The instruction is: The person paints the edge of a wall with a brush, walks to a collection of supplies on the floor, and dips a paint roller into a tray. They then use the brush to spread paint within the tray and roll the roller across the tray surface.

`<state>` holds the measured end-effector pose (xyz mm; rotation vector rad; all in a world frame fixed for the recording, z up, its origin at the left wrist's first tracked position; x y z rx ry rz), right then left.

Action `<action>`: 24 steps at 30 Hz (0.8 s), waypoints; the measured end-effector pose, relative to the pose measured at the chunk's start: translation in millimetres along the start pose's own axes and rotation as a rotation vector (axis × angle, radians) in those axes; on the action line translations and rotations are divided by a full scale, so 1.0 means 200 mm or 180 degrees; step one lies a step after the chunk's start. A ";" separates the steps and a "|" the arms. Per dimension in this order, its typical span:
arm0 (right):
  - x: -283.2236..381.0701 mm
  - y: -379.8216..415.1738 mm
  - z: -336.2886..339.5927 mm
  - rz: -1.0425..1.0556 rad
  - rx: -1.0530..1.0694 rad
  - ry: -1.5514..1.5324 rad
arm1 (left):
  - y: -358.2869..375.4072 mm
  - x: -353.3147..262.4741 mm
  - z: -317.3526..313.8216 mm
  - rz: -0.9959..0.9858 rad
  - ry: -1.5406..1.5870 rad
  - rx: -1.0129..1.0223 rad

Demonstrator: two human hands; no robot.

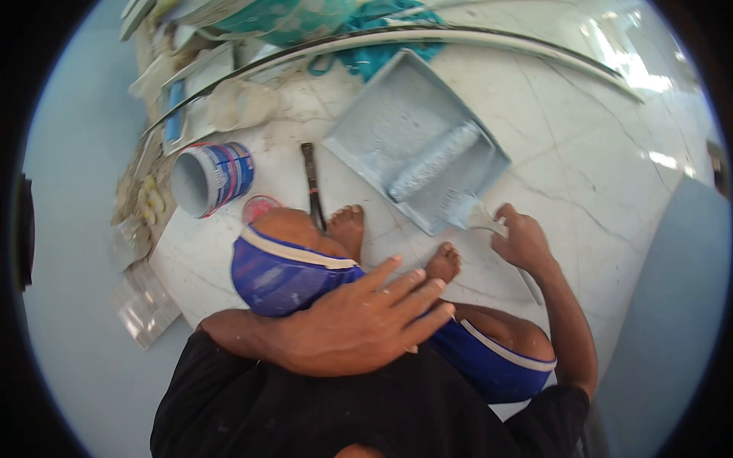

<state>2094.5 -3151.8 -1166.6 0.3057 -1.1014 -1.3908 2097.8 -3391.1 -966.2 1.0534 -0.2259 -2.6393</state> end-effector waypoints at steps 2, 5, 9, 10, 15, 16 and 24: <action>0.11 0.02 0.10 0.0000 0.0165 -0.0005 | 0.02 -0.01 0.01 -0.0141 0.0094 -0.0213; 0.23 -0.03 0.24 0.0115 -0.0031 -0.0155 | 0.02 -0.02 0.01 -0.0194 0.0167 -0.0401; 0.57 -0.21 0.33 0.0944 -0.0614 -0.0291 | 0.02 -0.04 0.00 -0.0313 0.0278 -0.0564; 0.70 -0.27 0.37 0.1333 -0.0866 -0.0308 | 0.02 -0.04 0.00 -0.0277 0.0240 -0.0574; 1.45 -0.68 0.36 0.1897 -0.0463 -0.0832 | 0.00 -0.06 -0.01 -0.0290 0.0168 -0.0444; 1.58 -0.78 0.33 0.2115 -0.0471 -0.0855 | 0.00 -0.06 -0.01 -0.0290 0.0146 -0.0432; 2.01 -1.14 0.16 0.1703 -0.0569 -0.1084 | 0.04 0.00 0.03 -0.0115 0.0233 -0.0456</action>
Point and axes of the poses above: each hand's wrist, its own y-axis away from the middle knuckle, its own z-axis out of the back of the hand, x = y × z, the point moved 8 cm from there along -y, towards the middle knuckle, and after that the axes turned 12 degrees about x, right-handed, at the moved point
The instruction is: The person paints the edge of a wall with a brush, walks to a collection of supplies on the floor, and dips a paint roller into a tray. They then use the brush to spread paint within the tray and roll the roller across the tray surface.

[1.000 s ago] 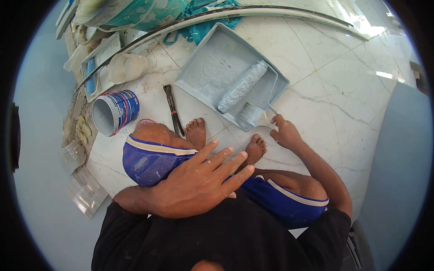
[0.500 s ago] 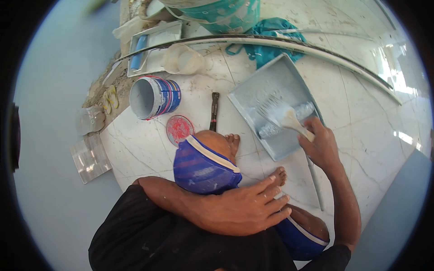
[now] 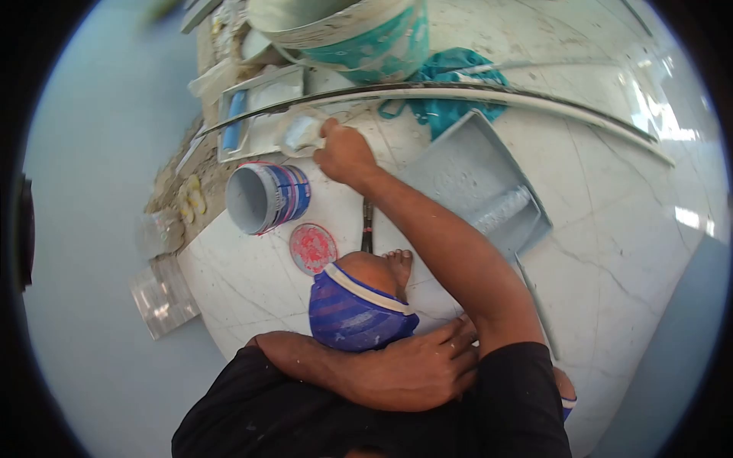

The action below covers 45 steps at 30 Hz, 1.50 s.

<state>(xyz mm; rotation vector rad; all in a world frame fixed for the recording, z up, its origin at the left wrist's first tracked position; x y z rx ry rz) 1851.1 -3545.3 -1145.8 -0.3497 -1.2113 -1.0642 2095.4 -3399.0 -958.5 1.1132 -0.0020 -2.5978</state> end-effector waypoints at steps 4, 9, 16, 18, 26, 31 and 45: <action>-0.04 0.18 0.09 -0.0032 0.0090 -0.0502 | 0.01 0.01 0.01 -0.0162 0.0059 0.0206; -0.35 0.67 0.50 -0.0120 -0.0092 0.0197 | 0.07 0.04 -0.01 -0.0302 0.0246 0.0287; -0.67 1.25 0.83 -0.1224 0.0105 0.2476 | 0.10 0.03 0.03 -0.0616 0.0368 0.0146; -0.73 1.28 0.80 -0.1283 0.0132 0.2668 | 0.10 0.02 0.04 -0.0659 0.0458 0.0074; -0.82 1.08 0.56 -0.0973 0.0471 0.3195 | 0.08 0.02 0.05 -0.0536 0.0414 0.0063; -0.80 1.05 0.63 -0.1102 0.0312 0.3424 | 0.08 0.02 0.05 -0.0474 0.0419 -0.0022; -0.83 1.04 0.59 -0.1129 0.0175 0.3136 | 0.02 -0.03 0.02 -0.0678 0.0488 -0.0082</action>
Point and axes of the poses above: each hand's wrist, its own y-axis away from the middle knuckle, its own z-axis out of the back of the hand, x = y × z, the point moved 8 cm from there along -y, towards the middle knuckle, and after that the axes turned 12 degrees about x, right-handed, at the moved point
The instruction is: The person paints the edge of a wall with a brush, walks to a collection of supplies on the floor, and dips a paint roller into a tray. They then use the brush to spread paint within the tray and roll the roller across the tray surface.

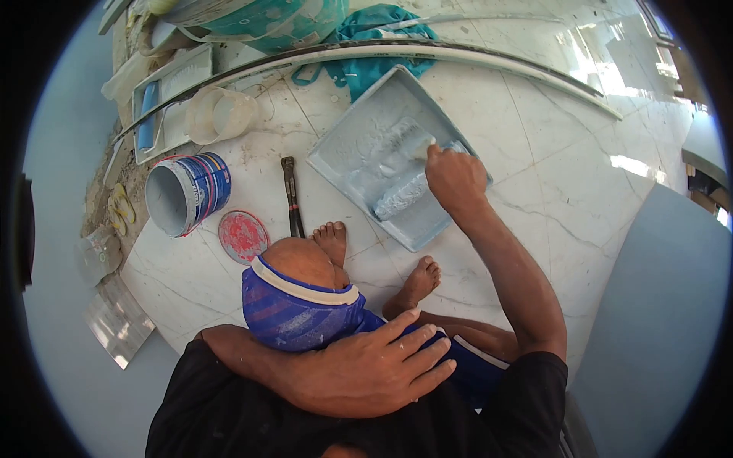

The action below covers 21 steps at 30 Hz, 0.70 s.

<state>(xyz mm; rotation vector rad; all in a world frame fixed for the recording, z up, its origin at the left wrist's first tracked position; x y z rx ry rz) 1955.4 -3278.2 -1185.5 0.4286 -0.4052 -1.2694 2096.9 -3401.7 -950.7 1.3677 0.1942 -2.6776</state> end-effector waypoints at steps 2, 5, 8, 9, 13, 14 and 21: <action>0.00 -0.03 0.02 -0.0083 0.0177 -0.0102 | 0.01 0.01 0.01 0.0061 -0.0065 0.0012; 0.05 -0.02 0.00 0.0235 0.0211 -0.0191 | 0.00 0.01 0.02 0.0080 -0.0089 0.0047; 0.01 -0.08 0.03 -0.0016 -0.0171 0.0132 | 0.00 0.00 0.01 0.0068 -0.0090 0.0008; 0.04 -0.07 0.02 0.0140 -0.0028 0.0008 | 0.00 0.00 0.00 0.0013 -0.0035 0.0015; 0.09 -0.10 0.01 0.0213 -0.0063 -0.0070 | -0.01 0.01 0.01 0.0083 -0.0145 0.0002; 0.08 -0.11 0.01 0.0223 -0.0072 -0.0064 | -0.01 0.00 0.00 0.0071 -0.0134 -0.0037; 0.13 -0.16 0.00 0.0198 0.0104 -0.0068 | -0.01 0.01 0.02 0.0157 -0.0120 -0.0060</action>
Point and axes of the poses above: each hand's wrist, its own y-axis away from the middle knuckle, its own z-axis out of the back of the hand, x = y × z, the point moved 8 cm from there along -y, towards the middle knuckle, and after that the axes turned 12 degrees about x, right-handed, at the moved point
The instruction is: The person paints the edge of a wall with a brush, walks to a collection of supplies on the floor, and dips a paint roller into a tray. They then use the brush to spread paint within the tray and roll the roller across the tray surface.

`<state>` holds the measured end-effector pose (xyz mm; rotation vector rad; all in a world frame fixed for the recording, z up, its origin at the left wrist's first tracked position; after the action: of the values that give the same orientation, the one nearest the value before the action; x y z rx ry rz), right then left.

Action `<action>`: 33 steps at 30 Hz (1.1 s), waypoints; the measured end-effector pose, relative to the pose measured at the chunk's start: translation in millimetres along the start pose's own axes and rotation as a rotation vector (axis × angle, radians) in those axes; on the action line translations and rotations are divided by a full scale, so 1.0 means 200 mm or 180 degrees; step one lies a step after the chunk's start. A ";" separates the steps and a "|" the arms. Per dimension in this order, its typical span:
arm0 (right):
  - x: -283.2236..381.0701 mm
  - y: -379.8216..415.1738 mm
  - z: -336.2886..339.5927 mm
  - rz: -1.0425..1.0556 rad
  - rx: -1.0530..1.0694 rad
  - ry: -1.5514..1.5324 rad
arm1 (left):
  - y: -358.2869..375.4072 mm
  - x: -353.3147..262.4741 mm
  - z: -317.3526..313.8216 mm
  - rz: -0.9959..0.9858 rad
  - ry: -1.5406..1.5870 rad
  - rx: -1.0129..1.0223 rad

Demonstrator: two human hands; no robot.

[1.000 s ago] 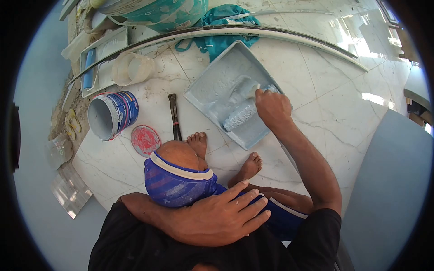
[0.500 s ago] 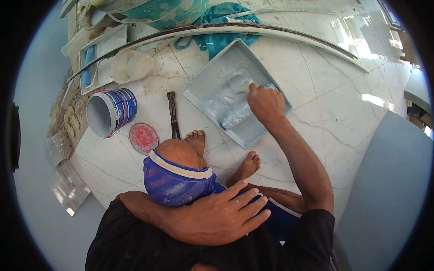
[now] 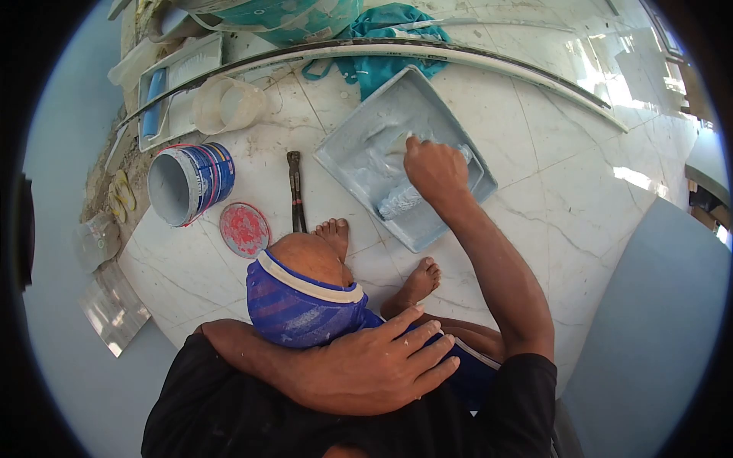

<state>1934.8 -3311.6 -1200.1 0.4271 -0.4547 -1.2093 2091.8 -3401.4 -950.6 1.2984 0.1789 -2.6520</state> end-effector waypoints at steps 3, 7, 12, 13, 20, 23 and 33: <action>-0.06 -0.03 0.03 -0.0232 -0.0051 0.0083 | 0.01 -0.01 -0.01 -0.0098 0.0055 -0.0069; 0.03 0.00 0.08 0.0033 0.0285 -0.0021 | 0.02 0.00 0.01 -0.0077 0.0062 -0.0112; -0.09 -0.05 0.06 -0.0289 -0.0075 0.0173 | 0.02 0.00 0.00 -0.0136 0.0081 -0.0060; -0.10 -0.05 0.06 -0.0397 0.0054 0.0154 | 0.03 0.01 0.01 -0.0106 0.0078 -0.0073; -0.11 -0.06 0.10 -0.0370 -0.0253 0.0161 | 0.03 0.01 0.01 -0.0127 0.0101 -0.0044; -0.10 -0.03 0.08 -0.0414 0.0024 0.0065 | 0.03 0.02 0.01 -0.0096 0.0127 -0.0069; -0.03 -0.12 0.08 -0.0273 -0.0175 -0.0073 | 0.02 0.01 0.01 -0.0075 0.0107 -0.0052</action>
<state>1905.0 -3313.9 -1199.6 0.3890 -0.4253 -1.3079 2090.6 -3404.9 -951.3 1.3447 0.2212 -2.6437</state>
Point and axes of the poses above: each hand's wrist, its own y-axis away from the middle knuckle, its own z-axis out of the back of the hand, x = y × z, the point moved 8 cm from there along -y, towards the middle knuckle, and after that the axes turned 12 degrees about x, right-handed, at the moved point
